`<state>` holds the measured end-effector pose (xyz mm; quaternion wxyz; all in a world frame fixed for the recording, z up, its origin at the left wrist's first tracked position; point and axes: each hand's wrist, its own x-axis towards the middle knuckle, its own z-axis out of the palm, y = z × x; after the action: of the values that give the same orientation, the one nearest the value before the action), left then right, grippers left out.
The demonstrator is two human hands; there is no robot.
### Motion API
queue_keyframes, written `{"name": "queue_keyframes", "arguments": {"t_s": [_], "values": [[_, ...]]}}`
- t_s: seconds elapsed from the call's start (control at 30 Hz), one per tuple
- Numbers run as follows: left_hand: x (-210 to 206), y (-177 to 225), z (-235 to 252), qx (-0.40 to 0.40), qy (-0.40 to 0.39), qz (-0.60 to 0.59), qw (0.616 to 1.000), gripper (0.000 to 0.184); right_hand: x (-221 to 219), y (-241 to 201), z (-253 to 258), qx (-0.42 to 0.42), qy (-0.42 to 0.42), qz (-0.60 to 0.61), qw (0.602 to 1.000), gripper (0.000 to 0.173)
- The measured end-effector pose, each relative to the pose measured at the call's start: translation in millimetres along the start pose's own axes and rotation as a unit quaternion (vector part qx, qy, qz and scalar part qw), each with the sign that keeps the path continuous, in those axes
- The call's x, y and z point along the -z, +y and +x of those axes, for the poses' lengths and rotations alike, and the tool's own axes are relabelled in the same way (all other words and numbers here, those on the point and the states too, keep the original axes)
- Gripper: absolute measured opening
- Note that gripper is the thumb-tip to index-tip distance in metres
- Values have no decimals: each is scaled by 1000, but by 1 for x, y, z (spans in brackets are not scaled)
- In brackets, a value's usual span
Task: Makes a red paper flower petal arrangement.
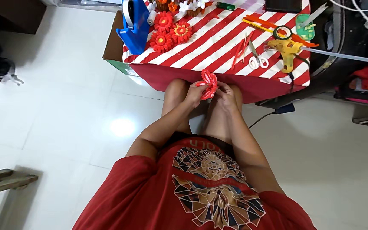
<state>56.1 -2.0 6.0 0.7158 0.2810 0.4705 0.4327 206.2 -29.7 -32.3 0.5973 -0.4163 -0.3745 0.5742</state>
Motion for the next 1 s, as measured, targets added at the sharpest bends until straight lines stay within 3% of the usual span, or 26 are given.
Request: {"name": "queue_keyframes", "arguments": {"t_s": [0.3,0.4,0.47,0.57,0.63,0.8,1.0], "values": [[0,15,-11,-96,4,76,992,4,-7,-6,2,1,-23,-8,1000,19],[7,29,-9,-172,12,151,973,11,-19,-17,0,-4,-65,-69,995,38],[12,34,-6,-221,20,184,958,13,-27,-22,-1,13,-43,-70,997,45],[17,40,-7,-258,21,202,945,12,-31,-33,-1,30,64,-63,996,34],[18,43,-8,-269,19,208,940,12,-30,-37,3,76,121,-69,987,7],[13,47,-11,-292,18,230,928,12,-32,-51,4,132,70,-127,981,20],[11,47,-8,-308,22,239,921,10,-48,-59,-1,166,111,-144,969,42]]}}
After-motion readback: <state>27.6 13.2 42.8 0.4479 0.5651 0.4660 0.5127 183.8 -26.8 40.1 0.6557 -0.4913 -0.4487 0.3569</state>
